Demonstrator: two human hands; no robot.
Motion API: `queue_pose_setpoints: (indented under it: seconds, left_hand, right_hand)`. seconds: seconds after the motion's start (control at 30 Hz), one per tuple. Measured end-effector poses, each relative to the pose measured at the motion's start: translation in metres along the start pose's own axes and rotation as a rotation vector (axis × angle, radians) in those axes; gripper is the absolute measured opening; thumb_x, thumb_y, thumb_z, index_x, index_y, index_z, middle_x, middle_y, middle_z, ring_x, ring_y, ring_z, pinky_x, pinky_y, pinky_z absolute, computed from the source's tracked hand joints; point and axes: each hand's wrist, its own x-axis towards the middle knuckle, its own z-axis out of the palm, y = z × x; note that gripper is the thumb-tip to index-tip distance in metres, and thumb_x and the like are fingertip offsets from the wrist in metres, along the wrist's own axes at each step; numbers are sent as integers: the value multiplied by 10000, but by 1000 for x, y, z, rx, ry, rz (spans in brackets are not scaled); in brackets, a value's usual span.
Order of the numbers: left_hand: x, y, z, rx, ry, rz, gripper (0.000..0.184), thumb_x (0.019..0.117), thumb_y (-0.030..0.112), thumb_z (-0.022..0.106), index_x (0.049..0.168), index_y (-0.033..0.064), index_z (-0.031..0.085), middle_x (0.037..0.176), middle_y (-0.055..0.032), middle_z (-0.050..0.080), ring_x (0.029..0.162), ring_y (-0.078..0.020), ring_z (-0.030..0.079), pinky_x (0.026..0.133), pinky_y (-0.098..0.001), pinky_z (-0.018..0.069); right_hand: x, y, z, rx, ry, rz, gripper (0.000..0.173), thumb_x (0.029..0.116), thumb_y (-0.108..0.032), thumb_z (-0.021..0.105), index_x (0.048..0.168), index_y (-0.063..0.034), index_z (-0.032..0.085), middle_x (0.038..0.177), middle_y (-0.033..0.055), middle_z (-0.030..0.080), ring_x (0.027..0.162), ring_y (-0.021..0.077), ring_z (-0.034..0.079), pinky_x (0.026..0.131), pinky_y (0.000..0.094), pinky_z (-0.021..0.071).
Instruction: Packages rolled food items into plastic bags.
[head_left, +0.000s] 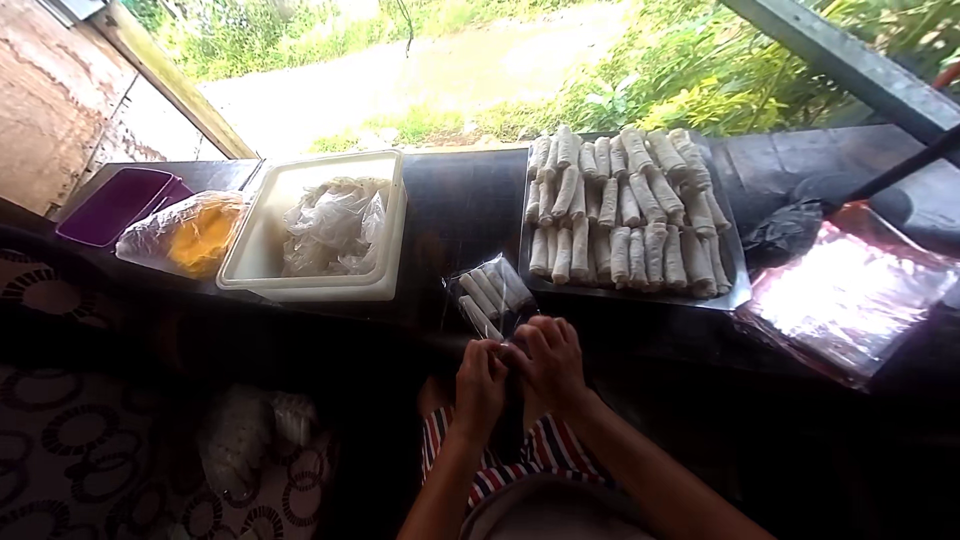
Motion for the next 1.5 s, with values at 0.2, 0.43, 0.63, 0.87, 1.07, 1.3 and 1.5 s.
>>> queue_pose_setpoints:
  seconds: [0.2, 0.43, 0.63, 0.87, 1.07, 1.3, 1.5]
  left_hand:
    - [1, -5, -2, 34, 37, 9, 230, 772, -99, 660, 1002, -86, 667, 899, -180, 666, 700, -178, 641, 669, -246, 554]
    - [1, -21, -15, 152, 96, 111, 272, 759, -102, 606, 1021, -71, 674, 972, -186, 663, 676, -179, 640, 626, -253, 555]
    - [3, -19, -10, 346, -106, 103, 350, 770, -101, 658, 1101, -21, 739, 1069, -218, 703, 868, -350, 736, 697, -435, 616]
    - [32, -13, -12, 408, -161, 323, 565, 1019, 414, 442, 1328, -11, 651, 1365, -209, 636, 1320, -415, 563, 1114, -523, 421]
    - [75, -38, 0, 491, -497, 451, 912, 974, 752, 189, 1537, 93, 473, 1593, -187, 417, 1494, -394, 361, 1219, -590, 226]
    - [84, -50, -3, 410, -572, 478, 881, 982, 738, 233, 1528, 95, 486, 1580, -159, 448, 1486, -353, 390, 1228, -537, 250]
    - [82, -45, -11, 390, -631, 460, 861, 937, 689, 493, 1562, 101, 431, 1606, -199, 392, 1516, -390, 317, 1237, -590, 175]
  right_hand:
    - [30, 1, 30, -78, -41, -26, 172, 875, -207, 684, 909, -39, 701, 954, 184, 696, 908, 379, 674, 750, 498, 484]
    - [14, 9, 9, -52, -107, 11, 174, 864, 52, 598, 982, -14, 706, 1000, 210, 695, 917, 396, 681, 741, 485, 537]
    - [-8, 31, -7, -42, -133, -37, 200, 888, -16, 580, 1013, -41, 734, 1045, 182, 716, 990, 375, 691, 814, 469, 557]
    - [-13, 41, -8, 63, -189, -77, 320, 956, -23, 502, 1206, -5, 701, 1304, 197, 686, 1258, 379, 635, 1079, 491, 484]
    - [-16, 40, -6, 80, -196, -94, 330, 1007, -80, 475, 1225, 32, 697, 1326, 209, 674, 1255, 376, 642, 1084, 502, 482]
    - [-13, 38, -6, 94, -207, -87, 334, 955, -33, 495, 1206, 15, 710, 1326, 194, 678, 1240, 352, 656, 1081, 494, 486]
    - [-25, 47, -14, 140, -230, -180, 317, 961, -88, 514, 1195, 9, 703, 1327, 234, 660, 1248, 391, 637, 1095, 499, 479]
